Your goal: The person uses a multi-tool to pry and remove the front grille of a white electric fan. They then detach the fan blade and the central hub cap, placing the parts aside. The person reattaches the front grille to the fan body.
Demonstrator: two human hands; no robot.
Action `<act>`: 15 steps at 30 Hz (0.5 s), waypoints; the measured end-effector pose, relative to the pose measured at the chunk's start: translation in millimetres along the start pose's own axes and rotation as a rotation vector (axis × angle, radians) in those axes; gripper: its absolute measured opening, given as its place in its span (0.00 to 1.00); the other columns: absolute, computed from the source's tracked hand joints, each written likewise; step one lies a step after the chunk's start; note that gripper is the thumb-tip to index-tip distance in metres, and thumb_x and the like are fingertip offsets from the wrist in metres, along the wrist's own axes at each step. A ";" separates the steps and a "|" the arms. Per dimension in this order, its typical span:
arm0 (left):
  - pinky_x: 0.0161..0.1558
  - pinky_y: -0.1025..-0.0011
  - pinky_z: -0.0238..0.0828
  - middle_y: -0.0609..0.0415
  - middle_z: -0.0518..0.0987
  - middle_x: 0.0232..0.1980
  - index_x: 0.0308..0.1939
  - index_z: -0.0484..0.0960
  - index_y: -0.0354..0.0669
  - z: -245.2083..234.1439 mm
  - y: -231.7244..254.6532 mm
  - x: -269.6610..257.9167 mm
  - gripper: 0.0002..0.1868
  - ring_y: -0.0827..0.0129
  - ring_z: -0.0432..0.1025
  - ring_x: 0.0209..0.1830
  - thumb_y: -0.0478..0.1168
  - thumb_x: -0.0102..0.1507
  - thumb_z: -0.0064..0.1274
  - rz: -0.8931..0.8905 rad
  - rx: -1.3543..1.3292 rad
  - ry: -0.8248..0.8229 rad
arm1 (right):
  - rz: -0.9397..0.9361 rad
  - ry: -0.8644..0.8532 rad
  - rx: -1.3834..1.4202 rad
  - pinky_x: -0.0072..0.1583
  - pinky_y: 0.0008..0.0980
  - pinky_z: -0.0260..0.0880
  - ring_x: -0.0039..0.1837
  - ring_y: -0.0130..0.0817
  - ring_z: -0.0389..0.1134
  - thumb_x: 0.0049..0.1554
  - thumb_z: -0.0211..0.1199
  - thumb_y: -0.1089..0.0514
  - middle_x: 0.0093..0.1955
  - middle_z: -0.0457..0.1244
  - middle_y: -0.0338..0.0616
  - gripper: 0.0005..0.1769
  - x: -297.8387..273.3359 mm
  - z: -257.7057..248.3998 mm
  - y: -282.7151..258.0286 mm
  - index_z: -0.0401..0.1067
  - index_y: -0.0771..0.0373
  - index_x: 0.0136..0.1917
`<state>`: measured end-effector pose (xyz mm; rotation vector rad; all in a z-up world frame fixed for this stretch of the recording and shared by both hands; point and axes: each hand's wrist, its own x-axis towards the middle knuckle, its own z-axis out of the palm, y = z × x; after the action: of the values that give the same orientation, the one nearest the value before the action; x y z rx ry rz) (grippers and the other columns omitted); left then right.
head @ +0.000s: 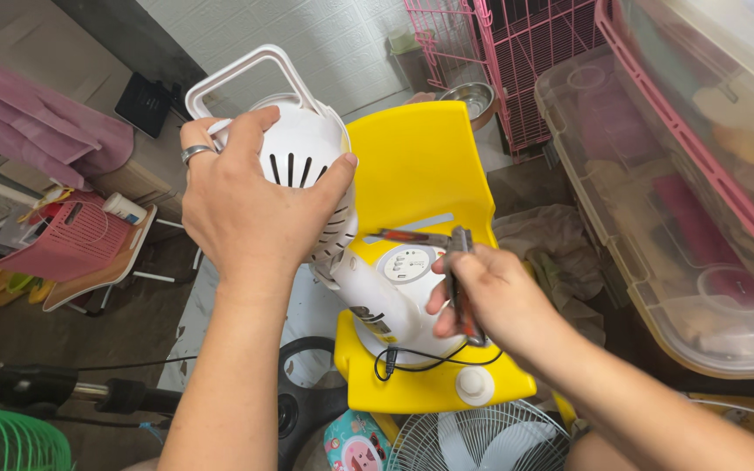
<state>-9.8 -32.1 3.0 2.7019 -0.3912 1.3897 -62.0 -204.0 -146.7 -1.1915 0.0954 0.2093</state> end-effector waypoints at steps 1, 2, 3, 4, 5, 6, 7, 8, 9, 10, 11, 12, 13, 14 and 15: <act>0.39 0.54 0.75 0.43 0.73 0.57 0.51 0.86 0.51 0.6 -0.1 0.0 0.33 0.49 0.77 0.42 0.59 0.47 0.77 0.005 0.010 0.007 | 0.035 0.004 0.109 0.32 0.33 0.69 0.28 0.33 0.68 0.60 0.48 0.60 0.33 0.68 0.43 0.15 -2.5 1.4 4.8 0.68 0.68 0.56; 0.40 0.54 0.75 0.44 0.73 0.57 0.51 0.86 0.51 1.1 -0.6 -0.5 0.33 0.50 0.77 0.42 0.58 0.47 0.77 0.004 0.002 0.009 | 0.072 0.006 0.216 0.32 0.32 0.70 0.28 0.31 0.68 0.58 0.46 0.63 0.34 0.69 0.41 0.17 -5.7 3.0 9.0 0.65 0.68 0.59; 0.40 0.54 0.75 0.44 0.73 0.57 0.50 0.86 0.51 1.9 -1.1 -0.8 0.32 0.50 0.77 0.42 0.58 0.47 0.77 0.002 -0.005 0.011 | -0.001 -0.009 0.265 0.30 0.30 0.64 0.27 0.28 0.63 0.59 0.48 0.62 0.34 0.66 0.40 0.18 -9.3 4.3 12.4 0.66 0.65 0.62; 0.40 0.54 0.75 0.44 0.73 0.57 0.50 0.86 0.51 2.6 -1.5 -1.2 0.32 0.50 0.77 0.42 0.58 0.47 0.77 0.001 -0.013 0.012 | -0.073 -0.022 0.315 0.28 0.29 0.57 0.27 0.25 0.58 0.60 0.50 0.60 0.33 0.63 0.39 0.19 -13.7 5.6 15.3 0.67 0.62 0.64; 0.40 0.55 0.75 0.44 0.73 0.57 0.50 0.86 0.51 3.1 -1.8 -1.6 0.32 0.50 0.77 0.42 0.58 0.47 0.77 0.004 -0.011 0.015 | -0.145 -0.034 0.366 0.26 0.27 0.51 0.26 0.22 0.53 0.61 0.52 0.59 0.32 0.60 0.39 0.21 -15.7 6.6 16.2 0.68 0.60 0.67; 0.40 0.55 0.75 0.44 0.73 0.57 0.50 0.86 0.52 3.3 -2.1 -2.0 0.32 0.50 0.77 0.42 0.58 0.48 0.77 0.007 -0.009 0.018 | -0.128 0.026 0.345 0.25 0.26 0.49 0.25 0.22 0.52 0.62 0.51 0.54 0.31 0.58 0.38 0.16 -16.8 8.6 16.6 0.67 0.60 0.61; 0.40 0.55 0.75 0.44 0.73 0.57 0.50 0.86 0.52 3.3 -2.3 -2.3 0.32 0.50 0.77 0.43 0.58 0.48 0.77 0.010 -0.007 0.021 | -0.111 0.085 0.323 0.25 0.26 0.47 0.24 0.22 0.50 0.63 0.50 0.48 0.29 0.57 0.37 0.14 -18.7 11.9 17.2 0.65 0.59 0.55; 0.41 0.55 0.75 0.44 0.73 0.57 0.51 0.86 0.52 3.2 -2.3 -2.2 0.32 0.50 0.77 0.43 0.59 0.48 0.77 0.013 -0.001 0.022 | -0.095 0.145 0.303 0.25 0.25 0.46 0.24 0.22 0.49 0.64 0.50 0.43 0.27 0.55 0.37 0.17 -19.0 16.3 17.2 0.64 0.59 0.49; 0.41 0.55 0.75 0.44 0.73 0.57 0.51 0.86 0.52 3.0 -2.1 -2.2 0.32 0.50 0.77 0.43 0.59 0.48 0.77 0.016 0.004 0.022 | -0.102 0.168 0.285 0.25 0.25 0.48 0.24 0.22 0.50 0.64 0.49 0.42 0.27 0.55 0.37 0.19 -17.9 21.9 17.2 0.63 0.60 0.45; 0.41 0.55 0.74 0.45 0.73 0.57 0.51 0.86 0.52 2.9 -1.7 -2.0 0.32 0.50 0.77 0.43 0.59 0.48 0.77 0.019 0.009 0.023 | -0.110 0.193 0.268 0.25 0.26 0.49 0.24 0.23 0.51 0.65 0.49 0.41 0.27 0.55 0.37 0.22 -16.9 27.7 17.3 0.62 0.60 0.42; 0.41 0.55 0.74 0.44 0.73 0.57 0.51 0.86 0.52 2.6 -1.2 -2.1 0.32 0.50 0.77 0.43 0.59 0.48 0.77 0.014 0.011 0.020 | -0.117 0.217 0.251 0.26 0.26 0.51 0.24 0.24 0.53 0.65 0.48 0.39 0.27 0.55 0.37 0.25 -16.3 32.6 17.9 0.60 0.61 0.39; 0.40 0.55 0.74 0.44 0.73 0.57 0.51 0.86 0.52 2.4 -0.7 -2.4 0.33 0.50 0.77 0.43 0.59 0.48 0.77 0.009 0.013 0.018 | -0.147 0.215 0.259 0.26 0.26 0.51 0.25 0.23 0.53 0.66 0.48 0.40 0.27 0.55 0.36 0.24 -15.9 37.4 18.9 0.60 0.61 0.38; 0.40 0.55 0.74 0.44 0.73 0.57 0.51 0.86 0.52 2.5 -0.1 -2.7 0.33 0.50 0.77 0.43 0.59 0.48 0.77 0.004 0.015 0.015 | -0.176 0.213 0.267 0.26 0.26 0.51 0.26 0.22 0.53 0.66 0.49 0.41 0.28 0.55 0.36 0.24 -15.5 42.1 20.3 0.61 0.61 0.38; 0.40 0.55 0.74 0.44 0.73 0.57 0.51 0.86 0.52 2.5 -0.1 -2.5 0.33 0.50 0.77 0.43 0.59 0.48 0.77 0.006 0.015 0.019 | -0.208 0.208 0.274 0.27 0.25 0.51 0.26 0.22 0.53 0.66 0.49 0.42 0.28 0.55 0.35 0.24 -15.0 45.1 21.2 0.61 0.61 0.37; 0.40 0.55 0.74 0.45 0.73 0.57 0.51 0.85 0.52 2.8 0.0 -2.3 0.33 0.50 0.77 0.43 0.59 0.48 0.77 0.008 0.015 0.023 | -0.256 0.219 0.229 0.28 0.25 0.52 0.27 0.21 0.53 0.66 0.49 0.42 0.28 0.56 0.35 0.24 -15.7 46.4 22.2 0.61 0.61 0.38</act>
<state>-9.0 -32.1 -0.5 2.6968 -0.3913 1.4304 -83.7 -154.9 -146.9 -0.9832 0.1533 -0.1545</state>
